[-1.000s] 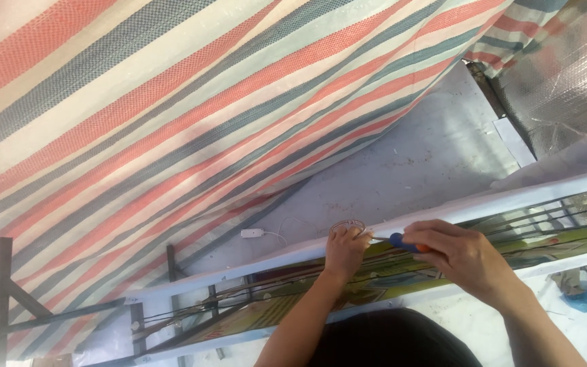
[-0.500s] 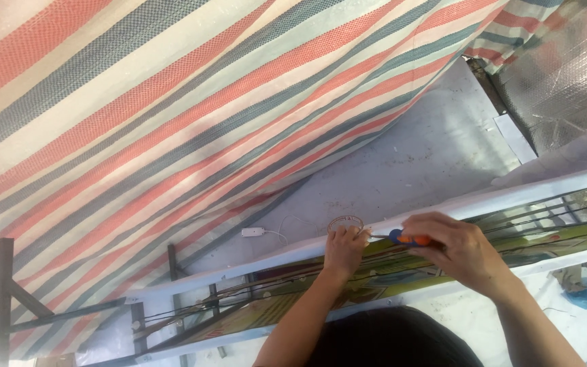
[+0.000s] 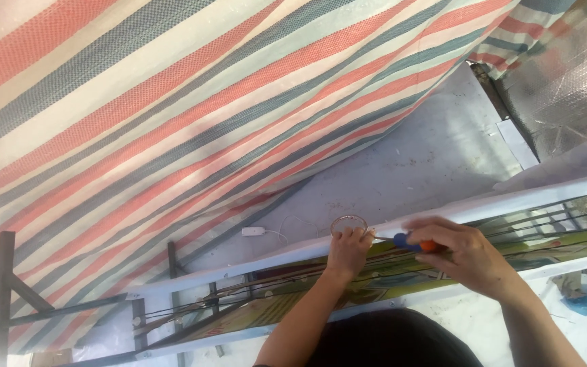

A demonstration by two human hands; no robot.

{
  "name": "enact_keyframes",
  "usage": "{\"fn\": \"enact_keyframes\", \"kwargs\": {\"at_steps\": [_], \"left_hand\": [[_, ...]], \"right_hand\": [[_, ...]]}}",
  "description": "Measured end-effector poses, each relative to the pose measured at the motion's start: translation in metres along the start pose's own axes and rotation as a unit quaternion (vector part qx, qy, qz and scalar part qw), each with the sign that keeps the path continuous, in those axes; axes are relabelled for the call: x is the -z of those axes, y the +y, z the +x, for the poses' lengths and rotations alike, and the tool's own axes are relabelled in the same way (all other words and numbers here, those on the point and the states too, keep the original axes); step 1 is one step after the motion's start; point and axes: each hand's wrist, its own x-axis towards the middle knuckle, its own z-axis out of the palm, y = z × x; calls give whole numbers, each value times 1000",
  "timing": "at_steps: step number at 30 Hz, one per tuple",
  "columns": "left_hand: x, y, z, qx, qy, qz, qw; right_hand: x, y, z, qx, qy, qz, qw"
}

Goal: Applying double-sided tape to a metal frame and using a screwdriver to secure the material

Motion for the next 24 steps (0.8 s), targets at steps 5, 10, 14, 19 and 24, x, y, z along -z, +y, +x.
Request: {"fn": "enact_keyframes", "kwargs": {"at_steps": [5,10,14,19,24], "left_hand": [[4,-5,-1,17,-54,-30,998],[19,-55,-52,96,146,-156,972],[23,-131,-129,257,373,-719,528],[133,-131,-176,424,414,-684,426],[137,-135,-191,435,395,-611,530]], "right_hand": [[-6,26,-9,59,138,-59,987],[29,58,-51,120,253,174,944],[51,120,-58,177,216,482,831],[37,149,-59,181,116,733,646],[4,101,-41,170,25,744,646]]}}
